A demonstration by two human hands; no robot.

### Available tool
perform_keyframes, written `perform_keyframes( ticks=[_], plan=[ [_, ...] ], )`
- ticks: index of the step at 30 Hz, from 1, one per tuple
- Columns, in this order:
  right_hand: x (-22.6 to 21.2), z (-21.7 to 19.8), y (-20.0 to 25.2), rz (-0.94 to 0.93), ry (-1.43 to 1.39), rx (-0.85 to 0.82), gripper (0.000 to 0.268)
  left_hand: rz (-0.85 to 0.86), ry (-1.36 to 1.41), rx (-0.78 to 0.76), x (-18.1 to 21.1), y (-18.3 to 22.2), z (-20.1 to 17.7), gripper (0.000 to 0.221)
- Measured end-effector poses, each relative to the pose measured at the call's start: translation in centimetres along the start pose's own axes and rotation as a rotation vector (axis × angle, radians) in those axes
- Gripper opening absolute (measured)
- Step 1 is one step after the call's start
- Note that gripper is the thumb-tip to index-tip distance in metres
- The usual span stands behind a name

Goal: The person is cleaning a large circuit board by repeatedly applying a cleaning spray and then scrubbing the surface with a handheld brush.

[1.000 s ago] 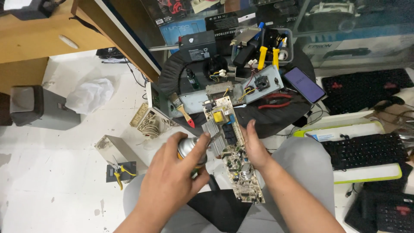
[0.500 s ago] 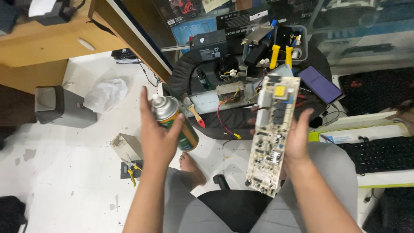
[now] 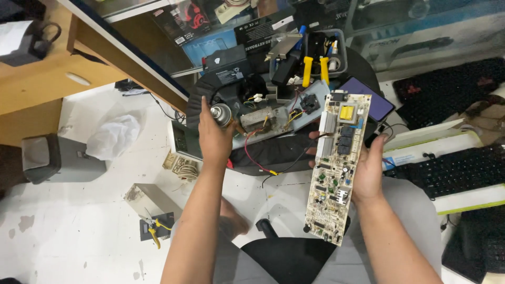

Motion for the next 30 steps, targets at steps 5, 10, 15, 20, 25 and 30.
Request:
perform_keyframes(
  ticks=[5,10,15,20,25,30],
  plan=[
    [1.5,-2.7,-1.5,0.090,-0.076,-0.108,0.089,0.276,-0.284,0.282,0.7,5.6,-1.8,0.049],
    [5.4,-10.1,-5.6,0.196,-0.170,-0.070,0.095,-0.223,-0.482,-0.261,-9.0,9.8,3.8,0.046],
    [4.1,-3.0,-1.5,0.234,-0.293,-0.613,0.107,-0.315,-0.386,-0.164,-17.8,8.9,9.0,0.063],
    [4.3,-1.6,-2.5,0.204,-0.331,-0.525,0.099,-0.378,-0.245,-0.264,-9.1,9.6,3.7,0.044],
    [4.2,-1.2,-2.1,0.178,-0.152,-0.651,0.104,-0.648,0.260,-0.203,-3.1,20.6,-4.1,0.027],
    [5.4,-0.1,-1.6,0.140,-0.011,-0.657,0.098,-0.215,1.297,-0.054,-14.5,33.6,-4.2,0.092]
  ],
)
Point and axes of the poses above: each hand's wrist, its own y-axis away from the middle knuckle, its own z-axis out of the palm, x = y × z, the point moved 3 cm from there along -y, towards the middle knuckle, and after that the axes turned 13 degrees about z, right-handed, at the moved point
